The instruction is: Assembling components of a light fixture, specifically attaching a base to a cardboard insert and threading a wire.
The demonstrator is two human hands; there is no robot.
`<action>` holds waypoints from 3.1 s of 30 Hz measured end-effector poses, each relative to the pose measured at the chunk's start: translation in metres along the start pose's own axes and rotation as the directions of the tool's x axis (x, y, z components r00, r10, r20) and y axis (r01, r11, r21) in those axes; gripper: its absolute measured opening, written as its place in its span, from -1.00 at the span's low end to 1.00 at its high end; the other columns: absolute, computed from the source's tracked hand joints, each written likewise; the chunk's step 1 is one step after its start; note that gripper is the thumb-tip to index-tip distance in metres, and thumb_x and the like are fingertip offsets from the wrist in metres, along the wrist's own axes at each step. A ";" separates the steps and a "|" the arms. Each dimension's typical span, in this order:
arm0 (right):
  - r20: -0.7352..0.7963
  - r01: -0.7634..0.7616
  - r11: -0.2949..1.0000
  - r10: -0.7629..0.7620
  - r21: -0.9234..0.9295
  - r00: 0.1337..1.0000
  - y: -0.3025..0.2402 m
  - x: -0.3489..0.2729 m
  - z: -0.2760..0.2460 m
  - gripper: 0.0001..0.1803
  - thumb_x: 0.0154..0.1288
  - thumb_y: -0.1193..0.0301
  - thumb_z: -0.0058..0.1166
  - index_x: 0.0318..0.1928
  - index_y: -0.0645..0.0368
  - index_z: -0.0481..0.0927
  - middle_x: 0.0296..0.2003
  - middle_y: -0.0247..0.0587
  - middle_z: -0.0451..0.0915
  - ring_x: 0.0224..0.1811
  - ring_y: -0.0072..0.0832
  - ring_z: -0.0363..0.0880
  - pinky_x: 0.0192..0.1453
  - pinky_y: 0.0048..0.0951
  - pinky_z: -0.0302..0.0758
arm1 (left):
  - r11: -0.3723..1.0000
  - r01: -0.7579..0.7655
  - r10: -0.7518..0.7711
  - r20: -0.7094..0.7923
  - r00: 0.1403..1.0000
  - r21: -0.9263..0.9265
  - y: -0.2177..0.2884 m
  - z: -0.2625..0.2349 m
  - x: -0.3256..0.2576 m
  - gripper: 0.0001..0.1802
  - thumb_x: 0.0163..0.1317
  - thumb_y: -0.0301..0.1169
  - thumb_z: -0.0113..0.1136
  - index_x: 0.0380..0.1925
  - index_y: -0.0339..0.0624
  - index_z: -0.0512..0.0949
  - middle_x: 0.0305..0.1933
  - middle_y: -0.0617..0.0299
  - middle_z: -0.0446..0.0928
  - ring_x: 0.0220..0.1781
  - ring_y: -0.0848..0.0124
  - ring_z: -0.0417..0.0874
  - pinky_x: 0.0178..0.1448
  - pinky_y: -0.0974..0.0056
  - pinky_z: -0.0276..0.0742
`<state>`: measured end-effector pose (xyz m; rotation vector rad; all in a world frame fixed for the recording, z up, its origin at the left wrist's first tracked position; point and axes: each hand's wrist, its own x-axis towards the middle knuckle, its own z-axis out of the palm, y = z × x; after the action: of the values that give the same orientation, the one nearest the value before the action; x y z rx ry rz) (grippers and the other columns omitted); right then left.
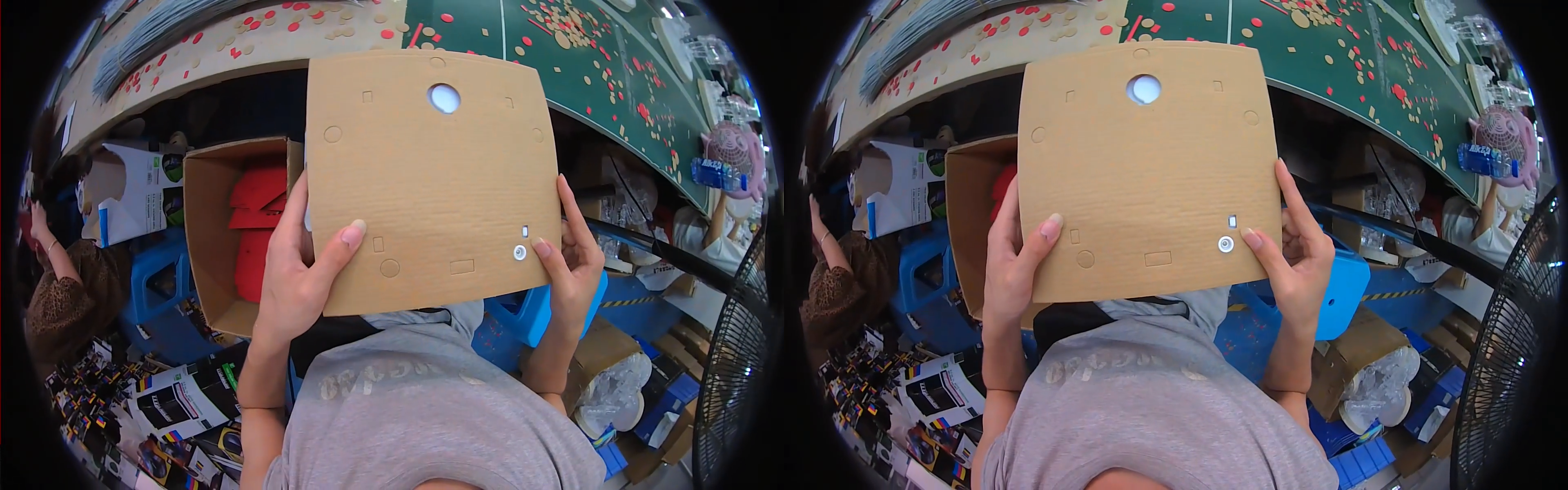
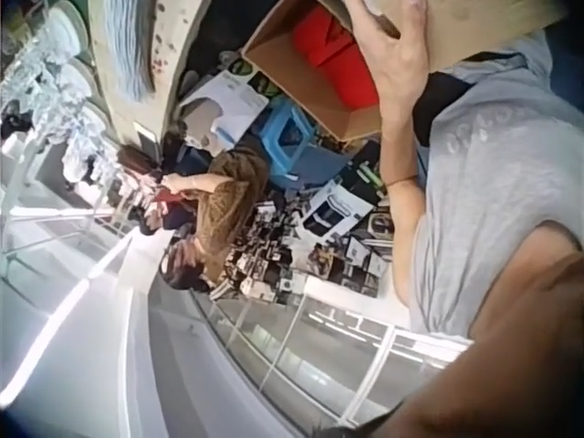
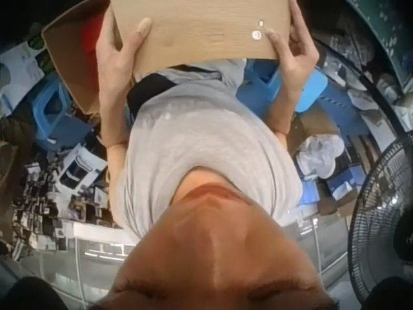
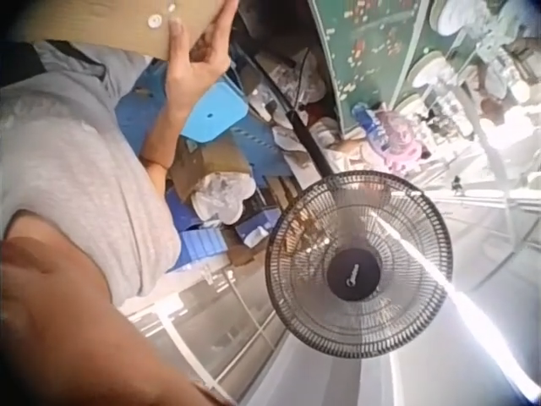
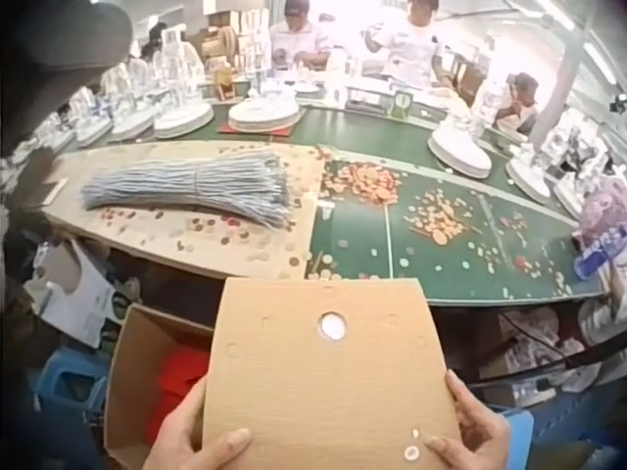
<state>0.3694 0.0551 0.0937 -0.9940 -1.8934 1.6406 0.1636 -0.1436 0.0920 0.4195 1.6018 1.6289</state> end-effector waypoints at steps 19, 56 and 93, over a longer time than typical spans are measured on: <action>0.573 0.598 0.548 -0.244 -0.585 0.783 -0.031 0.039 -0.027 -0.38 -0.03 0.32 0.31 0.17 0.03 0.73 0.54 0.26 0.15 0.60 0.20 0.09 0.56 0.09 0.14 | 0.909 0.011 -0.021 0.020 1.000 0.416 0.020 -0.014 0.000 0.05 0.23 -0.29 0.34 0.63 -0.08 -0.04 0.38 -0.22 0.40 0.41 0.06 0.50 0.47 0.07 0.39; 0.407 0.643 0.625 -0.499 -0.443 0.765 -0.059 0.318 0.152 -0.71 0.22 0.25 0.34 -0.20 0.22 0.79 -0.37 -0.08 0.77 -0.34 -0.34 0.75 -0.11 -0.32 0.64 | 0.202 -0.544 0.242 0.497 0.833 0.814 0.029 0.032 0.005 -0.35 0.28 -0.38 0.24 0.40 -0.24 0.42 0.53 -0.41 0.13 0.58 -0.30 0.16 0.53 -0.21 0.21; -0.003 0.500 0.496 -0.713 -0.710 0.702 -0.085 -0.134 -0.111 -0.84 0.24 0.41 0.28 -0.22 0.22 0.73 -0.52 -0.34 0.59 -0.32 -0.38 0.53 -0.05 -0.17 0.46 | 0.096 -0.821 0.140 0.809 0.571 0.563 0.036 0.040 0.019 -0.10 -0.21 -0.04 0.62 0.30 0.24 0.59 0.50 -0.07 0.28 0.60 -0.14 0.19 0.55 -0.39 0.06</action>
<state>0.5172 0.0239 0.2148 -0.5881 -2.2739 0.3339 0.1691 -0.0980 0.1264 2.1886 1.7919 0.4820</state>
